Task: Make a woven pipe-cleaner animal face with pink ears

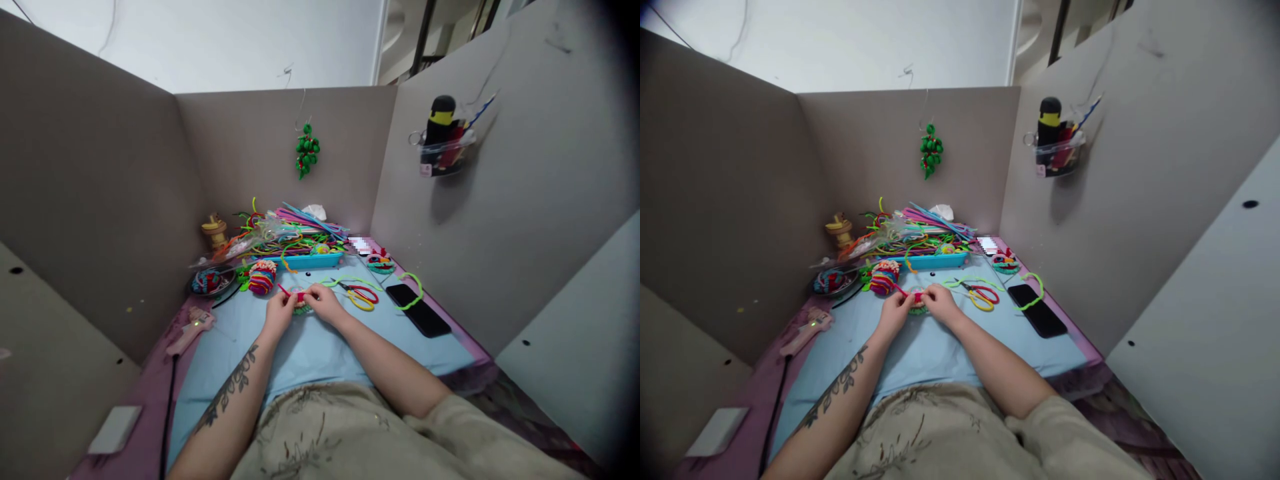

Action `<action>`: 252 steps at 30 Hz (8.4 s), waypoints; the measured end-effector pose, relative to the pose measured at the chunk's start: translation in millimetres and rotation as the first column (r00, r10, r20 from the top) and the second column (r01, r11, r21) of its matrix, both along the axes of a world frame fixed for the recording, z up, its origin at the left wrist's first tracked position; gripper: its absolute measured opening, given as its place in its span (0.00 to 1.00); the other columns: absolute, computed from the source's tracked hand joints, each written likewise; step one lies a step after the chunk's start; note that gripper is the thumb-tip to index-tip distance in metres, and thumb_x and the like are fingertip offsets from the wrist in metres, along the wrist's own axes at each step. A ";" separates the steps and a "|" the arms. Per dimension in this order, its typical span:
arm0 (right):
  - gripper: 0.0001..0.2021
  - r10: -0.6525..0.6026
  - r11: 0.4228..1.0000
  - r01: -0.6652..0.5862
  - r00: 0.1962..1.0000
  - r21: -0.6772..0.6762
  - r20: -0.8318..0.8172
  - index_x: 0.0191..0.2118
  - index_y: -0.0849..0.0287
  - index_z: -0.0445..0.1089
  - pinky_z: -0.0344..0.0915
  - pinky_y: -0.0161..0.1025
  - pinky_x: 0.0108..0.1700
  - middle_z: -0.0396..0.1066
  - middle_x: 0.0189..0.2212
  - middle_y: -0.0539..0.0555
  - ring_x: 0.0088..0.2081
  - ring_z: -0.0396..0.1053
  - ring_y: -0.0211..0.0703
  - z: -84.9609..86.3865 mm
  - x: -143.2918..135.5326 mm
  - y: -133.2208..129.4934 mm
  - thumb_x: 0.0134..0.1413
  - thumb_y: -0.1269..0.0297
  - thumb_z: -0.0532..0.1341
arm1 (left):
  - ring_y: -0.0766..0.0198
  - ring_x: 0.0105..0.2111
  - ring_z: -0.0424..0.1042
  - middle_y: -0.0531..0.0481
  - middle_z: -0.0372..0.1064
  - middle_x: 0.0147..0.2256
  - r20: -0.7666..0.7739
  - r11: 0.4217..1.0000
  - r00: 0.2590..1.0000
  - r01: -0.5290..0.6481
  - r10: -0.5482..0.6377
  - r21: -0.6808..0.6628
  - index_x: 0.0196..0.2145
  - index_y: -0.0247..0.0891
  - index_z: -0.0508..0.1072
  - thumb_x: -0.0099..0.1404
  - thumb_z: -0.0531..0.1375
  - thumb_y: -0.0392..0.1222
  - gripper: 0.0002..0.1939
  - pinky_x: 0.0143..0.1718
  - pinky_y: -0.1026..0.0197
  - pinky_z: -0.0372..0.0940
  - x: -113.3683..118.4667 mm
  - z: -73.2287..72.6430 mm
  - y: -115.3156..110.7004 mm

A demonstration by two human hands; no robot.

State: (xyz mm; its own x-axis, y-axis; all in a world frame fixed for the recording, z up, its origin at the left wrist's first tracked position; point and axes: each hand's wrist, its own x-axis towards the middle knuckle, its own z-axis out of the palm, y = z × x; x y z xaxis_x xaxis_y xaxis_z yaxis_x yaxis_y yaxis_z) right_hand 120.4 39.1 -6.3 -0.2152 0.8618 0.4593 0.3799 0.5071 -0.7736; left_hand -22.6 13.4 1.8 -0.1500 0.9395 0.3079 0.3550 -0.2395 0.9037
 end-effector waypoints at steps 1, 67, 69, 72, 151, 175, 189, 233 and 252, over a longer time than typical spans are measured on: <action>0.08 -0.027 0.999 0.027 0.999 0.029 0.022 0.20 0.60 0.65 0.55 0.33 0.32 0.61 0.21 0.48 0.27 0.60 0.36 0.1 -0.7 -0.6 0.47 0.70 0.56 | 0.64 0.21 0.64 0.50 0.68 0.20 -0.029 1.000 1.000 -0.007 0.007 0.012 0.22 0.33 0.72 0.54 0.58 0.46 0.13 0.23 0.65 0.54 0.7 -1.5 0.3; 0.12 -0.019 0.996 -0.052 0.697 0.077 0.717 0.42 0.61 0.69 0.61 0.40 0.41 0.69 0.43 0.61 0.42 0.66 0.48 0.2 0.7 -8.4 0.57 0.66 0.52 | 0.59 0.33 0.67 0.45 0.71 0.30 -0.591 0.978 0.803 0.173 -0.070 0.119 0.27 0.39 0.73 0.58 0.55 0.36 0.07 0.35 0.61 0.58 -5.7 -5.0 -4.0; 0.10 -0.011 0.997 -0.038 0.799 0.069 0.602 0.39 0.60 0.71 0.60 0.39 0.41 0.70 0.40 0.58 0.41 0.66 0.45 0.3 1.3 -7.7 0.55 0.67 0.54 | 0.61 0.31 0.67 0.47 0.71 0.28 -0.514 0.978 0.856 0.151 -0.057 0.144 0.26 0.38 0.73 0.57 0.56 0.37 0.07 0.34 0.62 0.58 -6.1 -5.1 -1.9; 0.08 0.036 0.999 -0.040 0.954 0.008 0.297 0.35 0.60 0.72 0.61 0.36 0.40 0.70 0.35 0.55 0.38 0.66 0.41 0.7 0.3 -5.6 0.52 0.66 0.57 | 0.64 0.26 0.65 0.50 0.69 0.23 -0.263 0.990 0.964 0.070 -0.035 0.125 0.25 0.36 0.73 0.57 0.57 0.41 0.08 0.29 0.65 0.57 -6.7 -3.1 0.3; 0.10 0.326 0.821 -0.477 0.843 -0.315 -0.427 0.24 0.65 0.70 0.55 0.33 0.31 0.63 0.19 0.47 0.24 0.58 0.33 4.7 11.8 3.1 0.40 0.60 0.63 | 0.61 0.40 0.71 0.46 0.73 0.38 -0.427 0.848 0.904 0.236 -0.013 0.474 0.40 0.41 0.75 0.62 0.55 0.39 0.11 0.43 0.57 0.66 -14.0 -1.8 -2.6; 0.12 0.151 0.945 -0.231 0.936 -0.231 -0.318 0.22 0.64 0.68 0.52 0.32 0.27 0.62 0.17 0.46 0.22 0.57 0.33 3.8 6.9 3.0 0.44 0.58 0.61 | 0.62 0.32 0.72 0.45 0.73 0.32 -0.072 0.978 0.997 0.039 -0.025 0.203 0.33 0.35 0.75 0.56 0.59 0.44 0.11 0.27 0.65 0.66 -4.0 4.5 -3.1; 0.12 0.149 0.958 -0.212 0.943 -0.195 -0.297 0.24 0.64 0.71 0.56 0.33 0.29 0.66 0.20 0.48 0.25 0.61 0.35 -2.1 1.9 2.5 0.44 0.58 0.62 | 0.64 0.24 0.71 0.49 0.73 0.23 0.178 0.993 0.977 0.119 -0.119 0.013 0.27 0.33 0.76 0.51 0.62 0.43 0.10 0.27 0.63 0.65 -0.8 1.9 -1.0; 0.10 0.060 0.933 -0.217 0.882 -0.289 -0.467 0.24 0.58 0.58 0.50 0.31 0.23 0.54 0.15 0.43 0.19 0.51 0.32 5.0 -11.7 -4.9 0.48 0.58 0.55 | 0.65 0.26 0.67 0.48 0.70 0.26 0.230 0.983 0.963 0.166 -0.143 -0.082 0.29 0.33 0.75 0.54 0.60 0.51 0.16 0.24 0.66 0.59 8.8 0.5 -5.0; 0.17 0.258 0.845 -0.446 0.823 -0.294 -0.506 0.34 0.64 0.74 0.40 0.31 0.19 0.55 0.12 0.44 0.16 0.46 0.28 9.6 13.2 2.8 0.44 0.53 0.63 | 0.73 0.17 0.55 0.57 0.56 0.16 0.399 0.903 0.852 0.414 -0.340 -0.114 0.21 0.34 0.65 0.54 0.61 0.50 0.16 0.17 0.68 0.51 6.6 4.9 -9.0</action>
State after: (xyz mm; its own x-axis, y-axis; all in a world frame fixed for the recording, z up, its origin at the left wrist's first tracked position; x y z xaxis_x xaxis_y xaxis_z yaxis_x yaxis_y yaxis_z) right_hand 133.6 41.9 3.3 -0.3996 0.8880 0.2275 -0.1860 0.1645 -0.9687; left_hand -16.1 4.4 6.7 0.1620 0.9803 0.1130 -0.0873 -0.0999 0.9912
